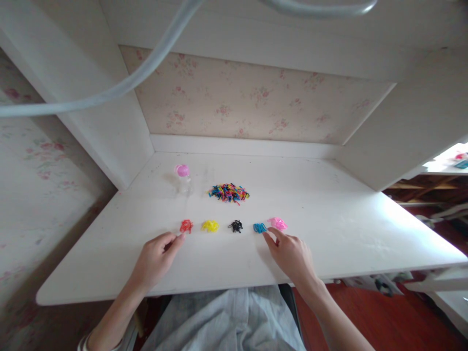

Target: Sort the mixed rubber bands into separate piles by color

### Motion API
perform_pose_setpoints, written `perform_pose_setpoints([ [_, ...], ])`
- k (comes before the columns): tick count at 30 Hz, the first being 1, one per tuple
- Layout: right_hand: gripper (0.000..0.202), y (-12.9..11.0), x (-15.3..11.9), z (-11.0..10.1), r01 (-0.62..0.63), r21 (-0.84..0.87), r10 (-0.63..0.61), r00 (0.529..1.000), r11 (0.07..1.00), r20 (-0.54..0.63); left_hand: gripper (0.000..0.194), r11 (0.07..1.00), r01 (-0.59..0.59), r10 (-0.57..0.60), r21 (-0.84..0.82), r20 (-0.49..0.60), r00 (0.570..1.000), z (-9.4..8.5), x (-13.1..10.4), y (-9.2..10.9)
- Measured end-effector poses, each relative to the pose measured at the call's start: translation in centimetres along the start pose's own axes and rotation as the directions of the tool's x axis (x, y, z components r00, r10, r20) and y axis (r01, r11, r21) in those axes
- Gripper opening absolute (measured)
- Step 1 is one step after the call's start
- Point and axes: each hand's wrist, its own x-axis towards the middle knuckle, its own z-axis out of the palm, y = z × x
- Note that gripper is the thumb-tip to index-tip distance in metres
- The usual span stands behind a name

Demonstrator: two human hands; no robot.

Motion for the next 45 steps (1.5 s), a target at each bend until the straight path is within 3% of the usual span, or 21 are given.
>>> perform_pose_setpoints([
  [6,0.057,-0.5,-0.2,0.2,-0.007,-0.047,0.011,0.997,0.999,0.083,0.038,1.0,-0.011,0.011,0.003,-0.007,1.0,0.0,0.0,0.0],
  [16,0.049,-1.0,0.0,0.3,-0.011,0.015,0.009,0.995,1.0,0.096,0.038,1.0,-0.008,0.008,-0.002,-0.008,1.0,0.3,0.1,-0.4],
  [23,0.048,0.1,-0.6,1.2,0.007,0.103,-0.003,0.999,0.995,-0.036,0.04,1.0,-0.023,0.024,0.006,-0.025,0.999,0.3,0.0,0.0],
  [28,0.044,2.3,-2.1,1.5,0.051,0.243,0.001,0.978,0.969,-0.208,0.039,0.975,-0.202,0.2,0.095,0.028,0.979,0.6,0.5,3.7],
  [32,0.047,4.4,-2.6,2.1,0.037,0.326,0.068,0.95,0.945,-0.304,0.038,0.923,-0.348,0.328,0.165,0.136,0.935,1.6,2.6,7.8],
  [35,0.047,5.3,-2.5,2.8,0.043,0.348,0.085,0.935,0.937,-0.344,0.032,0.912,-0.35,0.309,0.214,0.205,0.929,3.2,5.5,9.7],
  [40,0.045,5.3,-2.3,3.7,0.075,0.295,0.052,0.915,0.952,-0.401,0.021,0.862,-0.281,0.202,0.421,0.222,0.954,6.4,10.3,10.6],
  [45,0.042,5.2,-2.7,3.9,0.113,0.225,-0.006,0.904,0.968,-0.428,0.028,0.823,-0.255,0.195,0.507,0.169,0.966,8.4,12.2,10.9],
])
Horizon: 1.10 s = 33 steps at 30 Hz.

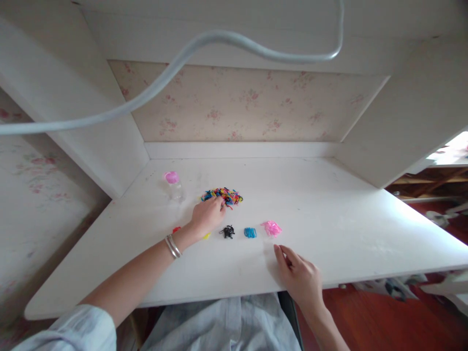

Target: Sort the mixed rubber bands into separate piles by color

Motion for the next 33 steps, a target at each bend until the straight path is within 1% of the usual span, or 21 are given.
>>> perform_pose_setpoints([
  [7,0.039,-0.1,-0.1,0.1,0.015,-0.003,-0.016,0.999,1.0,-0.052,0.028,0.996,-0.082,0.083,0.044,-0.005,0.997,0.8,1.3,1.0],
  [11,0.038,0.0,-0.1,0.2,0.033,0.011,-0.032,0.997,0.999,-0.068,0.029,0.994,-0.096,0.096,0.057,-0.003,0.995,1.1,1.7,1.1],
  [15,0.037,-0.1,-0.2,0.1,0.04,-0.007,-0.04,0.997,0.999,-0.061,0.031,0.993,-0.107,0.107,0.05,0.002,0.994,1.2,1.8,1.1],
  [20,0.039,-0.3,-0.2,-0.1,0.026,-0.004,-0.026,0.998,1.0,-0.055,0.03,0.993,-0.117,0.117,0.021,-0.014,0.993,0.9,1.9,0.8],
  [25,0.038,-0.4,-0.1,-0.2,0.039,-0.01,-0.039,0.998,0.999,-0.054,0.034,0.992,-0.128,0.128,-0.015,-0.046,0.991,0.2,1.9,0.4],
  [27,0.038,-0.4,-0.1,-0.2,0.038,-0.009,-0.039,0.997,0.999,-0.06,0.034,0.987,-0.15,0.147,-0.053,-0.06,0.987,0.0,1.7,0.5],
  [28,0.038,-0.4,-0.1,-0.2,0.038,-0.01,-0.038,0.997,0.999,-0.062,0.034,0.981,-0.174,0.169,-0.087,-0.062,0.984,0.0,1.6,0.6],
  [30,0.039,-0.4,-0.1,-0.1,0.041,-0.013,-0.042,0.997,0.999,-0.065,0.032,0.949,-0.259,0.257,-0.182,-0.034,0.966,-0.1,1.2,1.2],
  [31,0.039,-0.4,-0.1,-0.1,0.043,-0.016,-0.044,0.997,0.999,-0.066,0.031,0.922,-0.31,0.316,-0.233,-0.009,0.949,-0.1,1.0,1.6],
  [33,0.038,-0.3,-0.1,0.0,0.044,-0.022,-0.046,0.996,0.999,-0.072,0.029,0.857,-0.404,0.44,-0.319,0.045,0.897,-0.2,0.6,2.5],
])
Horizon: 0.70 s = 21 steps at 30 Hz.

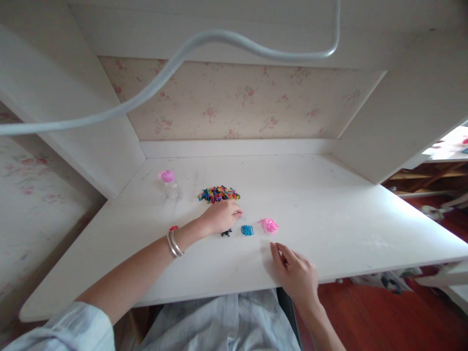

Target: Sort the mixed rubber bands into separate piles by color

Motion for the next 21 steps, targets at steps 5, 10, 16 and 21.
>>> perform_pose_setpoints([
  [5,0.037,0.0,0.0,-0.1,0.001,0.007,-0.001,1.0,1.0,0.008,0.026,0.991,-0.121,0.127,-0.051,0.146,0.981,0.4,0.4,1.8],
  [10,0.038,0.0,0.0,-0.2,0.001,0.002,-0.001,1.0,1.0,0.029,0.024,0.993,-0.117,0.111,0.017,0.191,0.975,0.5,0.7,2.2],
  [16,0.039,0.0,0.0,-0.2,-0.006,0.004,0.006,1.0,1.0,0.03,0.026,0.998,-0.051,0.053,-0.037,0.045,0.998,-0.4,0.0,1.9],
  [21,0.037,0.0,-0.1,-0.1,-0.021,0.003,0.021,0.998,1.0,0.053,0.028,0.99,0.044,-0.067,-0.134,-0.177,0.982,-2.9,-4.4,1.4],
])
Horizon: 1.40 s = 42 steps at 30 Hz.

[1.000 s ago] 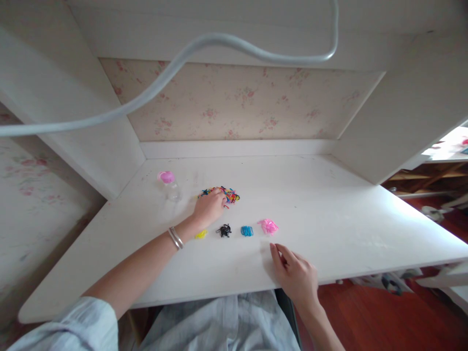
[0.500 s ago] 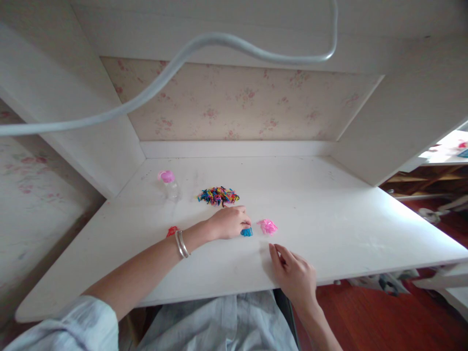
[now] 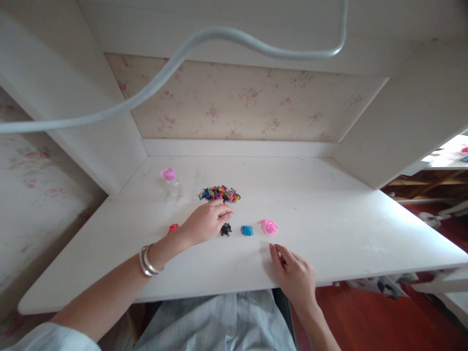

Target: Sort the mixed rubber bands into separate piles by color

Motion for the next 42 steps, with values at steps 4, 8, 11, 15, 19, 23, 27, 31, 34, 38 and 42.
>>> perform_pose_setpoints([
  [4,0.038,0.0,0.3,-0.1,-0.059,0.043,0.056,0.997,0.997,0.052,0.029,0.976,0.172,-0.186,-0.13,-0.101,0.977,-2.0,-5.6,-0.9],
  [8,0.044,-1.0,1.6,-1.1,-0.179,0.235,0.147,0.978,0.955,0.147,0.031,0.894,0.363,-0.415,-0.263,-0.183,0.891,-2.3,-11.7,-3.1],
  [11,0.046,-3.1,3.4,-2.3,-0.172,0.31,0.123,0.978,0.935,0.171,0.034,0.798,0.512,-0.586,-0.318,-0.206,0.784,-1.7,-14.9,-5.0],
  [15,0.04,-7.0,6.5,-2.5,-0.008,0.31,-0.067,0.97,0.951,0.233,0.036,0.737,0.567,-0.662,-0.367,-0.224,0.716,-1.4,-16.1,-6.0],
  [19,0.033,-9.9,9.7,0.2,0.105,0.175,-0.158,0.931,0.979,0.329,0.036,0.726,0.538,-0.659,-0.428,-0.209,0.722,-1.5,-15.7,-6.0],
  [23,0.032,-11.6,12.1,3.4,0.169,0.004,-0.157,0.907,0.986,0.39,0.034,0.727,0.527,-0.651,-0.439,-0.199,0.733,-1.7,-16.1,-6.1],
  [27,0.035,-12.8,13.6,5.1,0.225,-0.138,-0.143,0.885,0.964,0.443,0.032,0.734,0.515,-0.639,-0.442,-0.193,0.745,-1.8,-16.3,-6.0],
  [31,0.04,-13.4,14.2,5.9,0.231,-0.216,-0.094,0.858,0.949,0.505,0.033,0.734,0.501,-0.628,-0.459,-0.177,0.758,-1.8,-16.3,-6.0],
  [34,0.042,-13.3,14.4,6.1,0.229,-0.252,-0.052,0.828,0.94,0.558,0.035,0.725,0.495,-0.627,-0.48,-0.162,0.762,-1.8,-16.3,-6.1],
  [38,0.041,-13.0,14.4,6.0,0.224,-0.278,-0.029,0.823,0.934,0.567,0.037,0.722,0.488,-0.623,-0.49,-0.154,0.767,-1.8,-16.3,-6.2],
  [42,0.041,-12.6,14.5,5.7,0.223,-0.291,-0.025,0.83,0.93,0.558,0.037,0.728,0.491,-0.618,-0.479,-0.15,0.772,-1.9,-16.2,-6.0],
])
